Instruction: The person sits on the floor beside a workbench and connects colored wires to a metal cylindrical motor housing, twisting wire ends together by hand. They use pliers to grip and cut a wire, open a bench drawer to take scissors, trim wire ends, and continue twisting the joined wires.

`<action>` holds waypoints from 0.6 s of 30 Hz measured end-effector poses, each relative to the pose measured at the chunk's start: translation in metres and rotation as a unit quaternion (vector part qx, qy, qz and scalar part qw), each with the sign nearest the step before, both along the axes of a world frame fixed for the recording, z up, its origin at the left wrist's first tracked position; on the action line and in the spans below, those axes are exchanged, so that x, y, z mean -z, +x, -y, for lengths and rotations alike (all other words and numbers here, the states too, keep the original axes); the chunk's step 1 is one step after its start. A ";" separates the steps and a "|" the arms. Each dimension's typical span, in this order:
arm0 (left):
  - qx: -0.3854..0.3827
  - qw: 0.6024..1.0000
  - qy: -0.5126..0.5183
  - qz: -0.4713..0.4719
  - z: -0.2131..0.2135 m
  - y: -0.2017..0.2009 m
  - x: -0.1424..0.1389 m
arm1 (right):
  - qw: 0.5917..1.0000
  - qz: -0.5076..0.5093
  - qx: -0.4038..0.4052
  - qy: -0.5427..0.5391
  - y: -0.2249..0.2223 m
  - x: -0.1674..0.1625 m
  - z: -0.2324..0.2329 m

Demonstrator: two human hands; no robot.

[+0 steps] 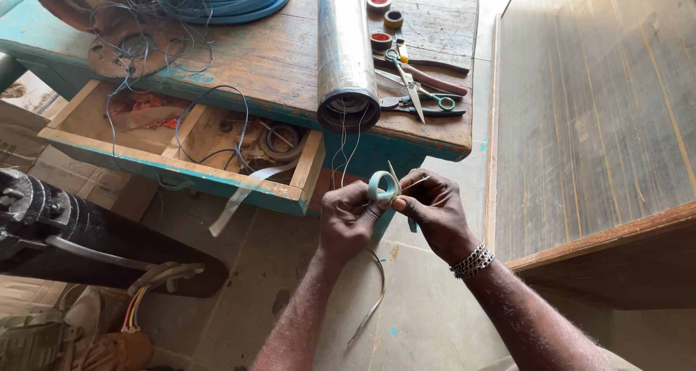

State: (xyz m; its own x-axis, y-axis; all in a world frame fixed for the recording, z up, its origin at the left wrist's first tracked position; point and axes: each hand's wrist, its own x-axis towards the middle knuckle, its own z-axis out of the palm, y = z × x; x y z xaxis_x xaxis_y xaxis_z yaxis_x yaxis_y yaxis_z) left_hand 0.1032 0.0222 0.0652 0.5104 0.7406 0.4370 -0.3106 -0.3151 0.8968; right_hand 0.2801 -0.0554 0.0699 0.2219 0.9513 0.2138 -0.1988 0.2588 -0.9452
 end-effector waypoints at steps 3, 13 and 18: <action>0.025 0.999 -0.026 0.021 0.004 0.005 -0.003 | 1.000 0.010 0.017 -0.003 0.007 0.018 -0.001; -0.042 0.994 -0.086 0.059 -0.008 -0.021 -0.022 | 0.950 -0.138 0.250 0.130 0.120 -0.040 0.028; -0.022 0.997 -0.037 0.057 -0.005 -0.005 -0.017 | 0.980 0.147 0.131 0.018 0.079 -0.009 0.030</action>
State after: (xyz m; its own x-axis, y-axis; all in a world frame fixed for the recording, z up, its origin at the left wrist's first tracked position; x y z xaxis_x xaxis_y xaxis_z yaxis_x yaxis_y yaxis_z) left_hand 0.0982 0.0276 0.0824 0.4271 0.7938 0.4329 -0.3991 -0.2641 0.8780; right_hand 0.3593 -0.0856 0.0793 0.3813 0.8608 0.3371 0.1587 0.2983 -0.9412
